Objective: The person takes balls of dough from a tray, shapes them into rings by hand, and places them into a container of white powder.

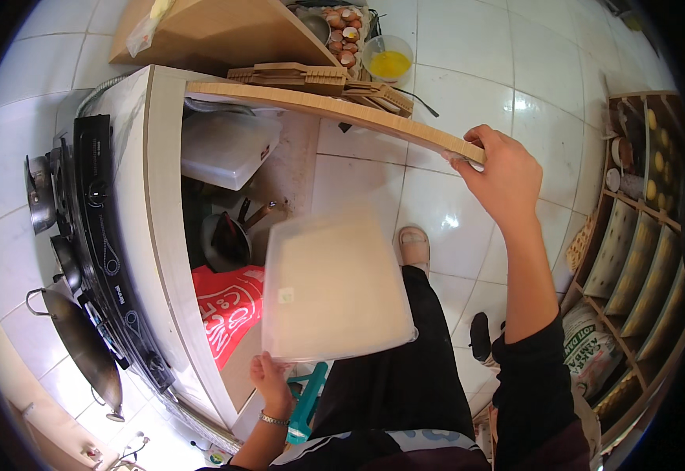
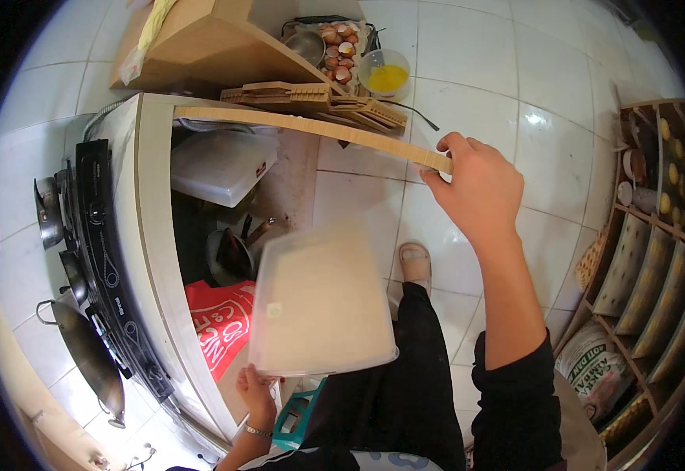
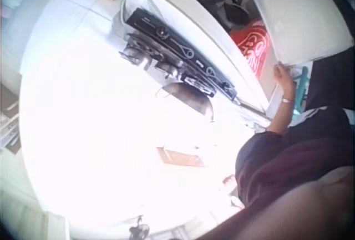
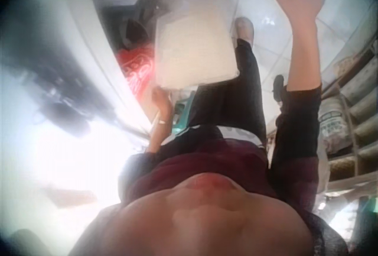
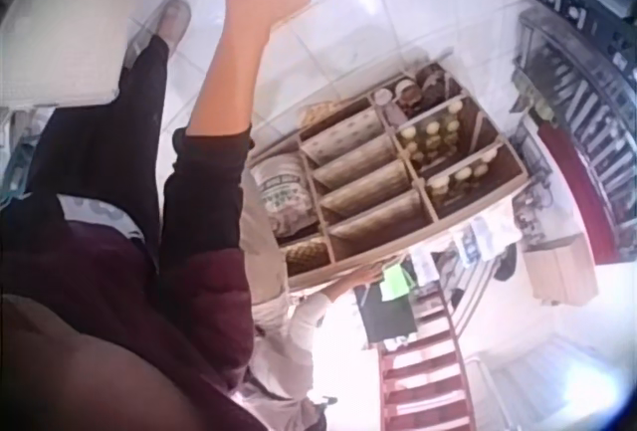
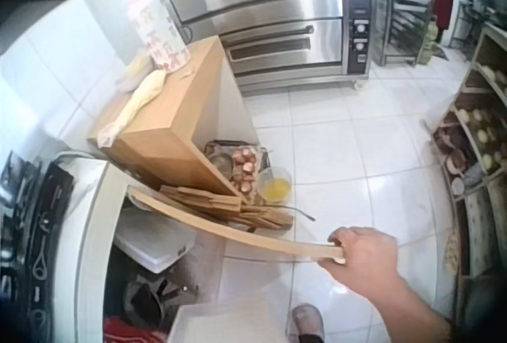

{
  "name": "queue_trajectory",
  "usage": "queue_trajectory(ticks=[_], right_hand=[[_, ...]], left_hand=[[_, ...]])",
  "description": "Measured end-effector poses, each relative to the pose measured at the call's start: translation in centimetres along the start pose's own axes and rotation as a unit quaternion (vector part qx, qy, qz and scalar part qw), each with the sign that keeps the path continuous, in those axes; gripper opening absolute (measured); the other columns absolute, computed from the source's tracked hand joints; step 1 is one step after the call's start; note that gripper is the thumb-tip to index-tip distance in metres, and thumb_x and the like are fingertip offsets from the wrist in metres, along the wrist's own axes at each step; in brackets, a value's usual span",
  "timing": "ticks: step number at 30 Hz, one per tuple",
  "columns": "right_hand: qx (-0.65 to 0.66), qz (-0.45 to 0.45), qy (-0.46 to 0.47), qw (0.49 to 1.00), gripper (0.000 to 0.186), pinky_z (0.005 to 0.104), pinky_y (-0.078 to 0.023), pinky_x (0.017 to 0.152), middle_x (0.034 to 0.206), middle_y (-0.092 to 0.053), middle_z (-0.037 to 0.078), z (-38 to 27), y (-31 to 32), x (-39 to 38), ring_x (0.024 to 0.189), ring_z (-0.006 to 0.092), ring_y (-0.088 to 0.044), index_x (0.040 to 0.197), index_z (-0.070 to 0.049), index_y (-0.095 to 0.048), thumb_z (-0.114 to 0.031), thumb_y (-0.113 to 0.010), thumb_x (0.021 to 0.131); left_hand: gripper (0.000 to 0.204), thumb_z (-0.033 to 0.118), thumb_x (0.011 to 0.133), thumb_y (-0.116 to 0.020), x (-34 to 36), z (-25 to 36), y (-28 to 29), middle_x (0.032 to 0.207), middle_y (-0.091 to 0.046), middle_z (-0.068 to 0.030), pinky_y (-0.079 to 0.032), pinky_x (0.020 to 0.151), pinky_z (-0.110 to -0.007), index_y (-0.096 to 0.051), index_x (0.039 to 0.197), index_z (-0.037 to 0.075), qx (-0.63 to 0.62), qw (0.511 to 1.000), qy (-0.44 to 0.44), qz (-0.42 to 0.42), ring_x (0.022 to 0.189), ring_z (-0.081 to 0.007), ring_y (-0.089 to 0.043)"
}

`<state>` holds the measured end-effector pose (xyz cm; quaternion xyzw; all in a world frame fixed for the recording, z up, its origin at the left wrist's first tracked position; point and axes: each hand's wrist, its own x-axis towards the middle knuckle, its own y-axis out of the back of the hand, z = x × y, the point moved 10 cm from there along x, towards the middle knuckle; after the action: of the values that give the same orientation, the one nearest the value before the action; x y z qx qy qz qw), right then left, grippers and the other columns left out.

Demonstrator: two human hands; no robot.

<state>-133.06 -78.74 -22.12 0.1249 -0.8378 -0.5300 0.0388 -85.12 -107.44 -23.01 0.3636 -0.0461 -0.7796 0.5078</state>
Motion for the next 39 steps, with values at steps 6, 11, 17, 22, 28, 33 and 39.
queue_trajectory(ticks=[6,11,17,22,28,33,39], right_hand=[[-0.015,0.001,0.001,1.0,0.028,0.0338,-0.043,0.05,0.07,-0.059,0.001,-0.1,-0.2,-0.6,0.067,0.019,-0.058,0.083,-0.012,-0.059,-0.033,-0.07,0.069],[-0.047,-0.038,-0.018,0.998,0.029,0.0358,-0.044,0.052,0.072,-0.06,0.003,-0.6,-0.6,-1.3,0.067,0.0222,-0.059,0.083,-0.011,-0.059,-0.035,-0.068,0.07],[-0.046,-0.038,-0.031,0.998,0.03,0.0387,-0.045,0.055,0.077,-0.061,0.006,-2.7,-1.8,-5.8,0.069,0.0269,-0.06,0.09,-0.01,-0.057,-0.036,-0.063,0.075],[-0.017,-0.035,-0.035,0.999,0.03,0.0425,-0.045,0.059,0.084,-0.061,0.01,-7.0,-4.6,-12.8,0.074,0.0315,-0.059,0.101,-0.01,-0.052,-0.035,-0.054,0.083],[0.164,-0.051,0.001,0.985,0.037,0.0415,-0.043,0.076,0.106,-0.053,0.016,-16.4,-10.2,-21.2,0.096,0.0331,-0.052,0.116,-0.006,-0.043,-0.029,-0.048,0.088],[0.36,-0.144,0.042,0.921,0.056,0.0386,-0.035,0.094,0.127,-0.039,0.02,-25.9,-17.6,-25.7,0.115,0.033,-0.041,0.131,0.0,-0.029,-0.037,-0.04,0.091],[0.603,-0.437,-0.064,0.665,0.081,0.0392,-0.021,0.105,0.144,-0.019,0.013,-35.6,-24.6,-28.0,0.131,0.0252,-0.023,0.139,-0.003,-0.015,-0.064,-0.014,0.086]], left_hand=[[0.021,0.017,0.092,-0.043,-3.1,-4.7,-0.1,0.06,-0.056,-0.0115,-0.053,0.054,-0.031,-0.042,0.078,0.001,0.02,0.995,0.099,0.011,0.054,-0.0219,-0.061],[0.023,0.017,0.092,-0.043,-4.6,-7.8,3.0,0.06,-0.056,-0.0112,-0.051,0.053,-0.03,-0.041,0.075,0.002,0.027,0.995,0.092,0.018,0.054,-0.0234,-0.062],[0.024,0.018,0.092,-0.045,-5.4,-9.2,6.2,0.067,-0.058,-0.0128,-0.053,0.058,-0.032,-0.041,0.075,0.002,-0.048,0.995,0.086,0.031,0.056,-0.0219,-0.06],[0.024,0.021,0.092,-0.046,-6.4,-12.0,11.1,0.07,-0.058,-0.0121,-0.054,0.059,-0.033,-0.042,0.078,0.002,-0.075,0.994,0.07,0.038,0.059,-0.0193,-0.06],[0.024,0.02,0.093,-0.045,-9.5,-14.0,18.0,0.07,-0.058,-0.0098,-0.053,0.057,-0.029,-0.043,0.075,0.003,-0.111,0.991,0.05,0.055,0.057,-0.015,-0.059],[0.021,0.017,0.093,-0.044,-12.1,-16.9,22.4,0.071,-0.058,-0.0109,-0.053,0.055,-0.029,-0.044,0.079,0.0,-0.095,0.989,0.067,0.097,0.058,-0.0158,-0.059],[0.019,0.015,0.093,-0.043,-15.5,-21.7,25.5,0.072,-0.058,-0.013,-0.053,0.055,-0.03,-0.044,0.082,-0.001,-0.136,0.972,0.109,0.16,0.058,-0.018,-0.06]])
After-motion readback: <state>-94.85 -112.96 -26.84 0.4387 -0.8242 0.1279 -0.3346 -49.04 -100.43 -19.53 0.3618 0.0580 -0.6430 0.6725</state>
